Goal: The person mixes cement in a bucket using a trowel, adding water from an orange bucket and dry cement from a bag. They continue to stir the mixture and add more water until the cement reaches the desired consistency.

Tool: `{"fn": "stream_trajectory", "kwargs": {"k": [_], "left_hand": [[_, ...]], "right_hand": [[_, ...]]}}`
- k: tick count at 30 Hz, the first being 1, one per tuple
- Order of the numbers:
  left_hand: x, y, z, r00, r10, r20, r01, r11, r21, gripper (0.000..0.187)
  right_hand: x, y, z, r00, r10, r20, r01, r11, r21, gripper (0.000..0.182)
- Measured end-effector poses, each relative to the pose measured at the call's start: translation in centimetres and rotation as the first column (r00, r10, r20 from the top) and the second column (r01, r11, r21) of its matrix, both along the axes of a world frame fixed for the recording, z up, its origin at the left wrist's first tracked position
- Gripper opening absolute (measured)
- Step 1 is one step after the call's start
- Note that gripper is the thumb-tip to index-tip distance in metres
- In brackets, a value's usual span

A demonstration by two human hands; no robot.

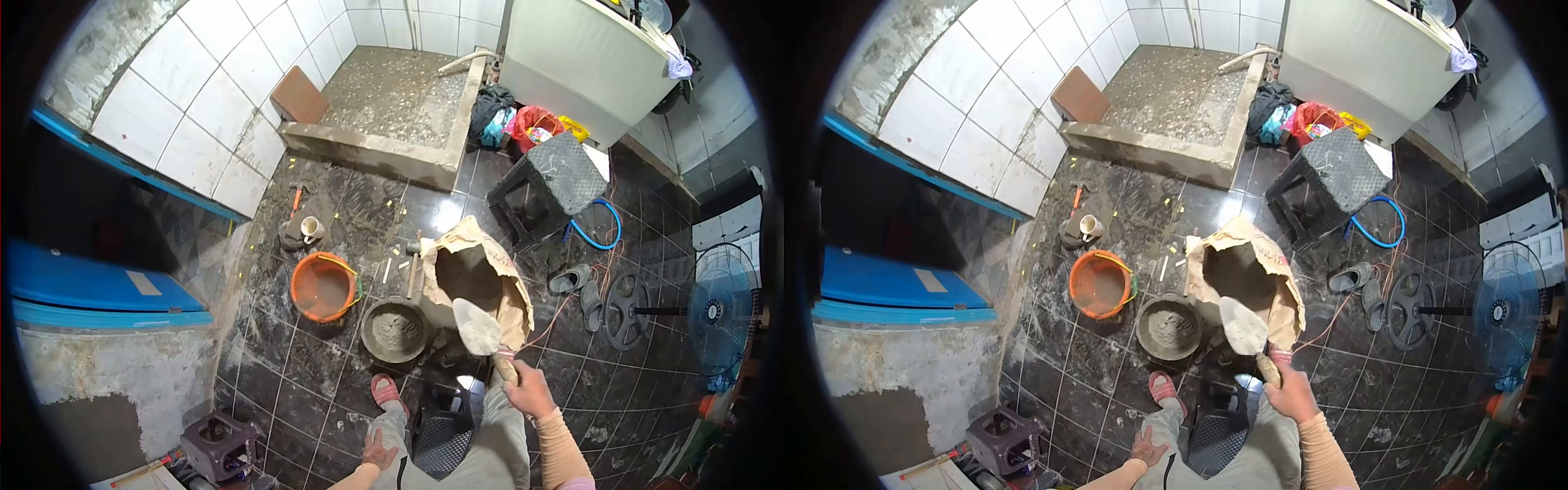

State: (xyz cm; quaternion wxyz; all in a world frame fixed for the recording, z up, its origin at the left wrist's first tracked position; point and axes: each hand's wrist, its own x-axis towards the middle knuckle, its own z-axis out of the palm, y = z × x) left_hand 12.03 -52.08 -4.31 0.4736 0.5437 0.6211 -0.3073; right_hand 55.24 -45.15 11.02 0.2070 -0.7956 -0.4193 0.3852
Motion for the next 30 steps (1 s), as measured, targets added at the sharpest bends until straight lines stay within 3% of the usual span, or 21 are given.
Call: {"fn": "stream_trajectory", "kwargs": {"k": [2, 6, 8, 9, 12, 15, 19, 22, 23, 26, 29, 30], "left_hand": [[0.2, -0.2, -0.8, 0.999, -0.014, -0.039, 0.014, 1.000, 0.006, 0.105], [1.1, 0.0, -1.5, 0.993, 0.002, -0.120, -0.007, 0.999, -0.040, 0.104], [2.2, 0.7, -1.5, 0.986, -0.005, -0.166, -0.004, 0.998, -0.056, 0.103], [2.9, 0.8, -0.7, 0.980, -0.075, -0.187, 0.029, 0.970, -0.241, 0.087], [2.9, 0.5, -2.1, 0.986, -0.009, -0.164, 0.002, 0.999, -0.045, 0.088], [3.2, 0.7, -2.9, 0.997, -0.068, 0.032, 0.056, 0.959, 0.278, 0.091], [3.3, -0.6, -4.3, 1.000, -0.019, -0.011, 0.021, 0.950, 0.310, 0.092], [7.1, 2.2, -1.4, 0.985, 0.120, -0.122, -0.100, 0.983, 0.156, 0.092], [4.8, -0.2, -4.3, 0.990, 0.070, -0.122, -0.041, 0.974, 0.222, 0.091], [6.3, 1.5, -2.7, 0.994, 0.015, -0.109, 0.003, 0.986, 0.167, 0.090], [8.9, 3.6, -0.2, 0.975, 0.031, -0.219, -0.028, 1.000, 0.013, 0.089], [8.9, 3.2, -0.3, 0.978, -0.002, -0.209, 0.004, 1.000, 0.010, 0.089]], "right_hand": [[2.4, 0.9, -2.7, 0.999, -0.048, 0.018, 0.049, 0.997, -0.052, 0.037], [6.2, 7.2, -15.0, 0.979, -0.014, 0.203, 0.053, 0.981, -0.187, 0.035], [7.0, 12.3, -17.4, 0.961, 0.170, 0.216, -0.088, 0.935, -0.344, 0.034], [7.3, 13.1, -20.6, 0.964, 0.184, 0.191, -0.093, 0.909, -0.407, 0.037], [8.6, 16.7, -37.6, 0.967, 0.225, 0.118, -0.129, 0.836, -0.534, 0.043], [8.7, 18.2, -45.3, 0.965, 0.253, 0.074, -0.183, 0.847, -0.499, 0.043], [7.0, 16.8, -49.3, 0.959, 0.282, 0.038, -0.246, 0.887, -0.390, 0.043], [5.2, 17.7, -50.4, 0.942, 0.328, 0.066, -0.284, 0.889, -0.360, 0.043], [4.7, 18.8, -50.9, 0.935, 0.348, 0.064, -0.304, 0.881, -0.362, 0.043], [4.5, 20.0, -52.0, 0.882, 0.462, 0.092, -0.407, 0.846, -0.345, 0.043], [3.8, 18.7, -51.7, 0.727, 0.651, 0.217, -0.571, 0.750, -0.334, 0.043], [4.0, 18.3, -51.2, 0.720, 0.682, 0.131, -0.630, 0.721, -0.289, 0.048]]}}
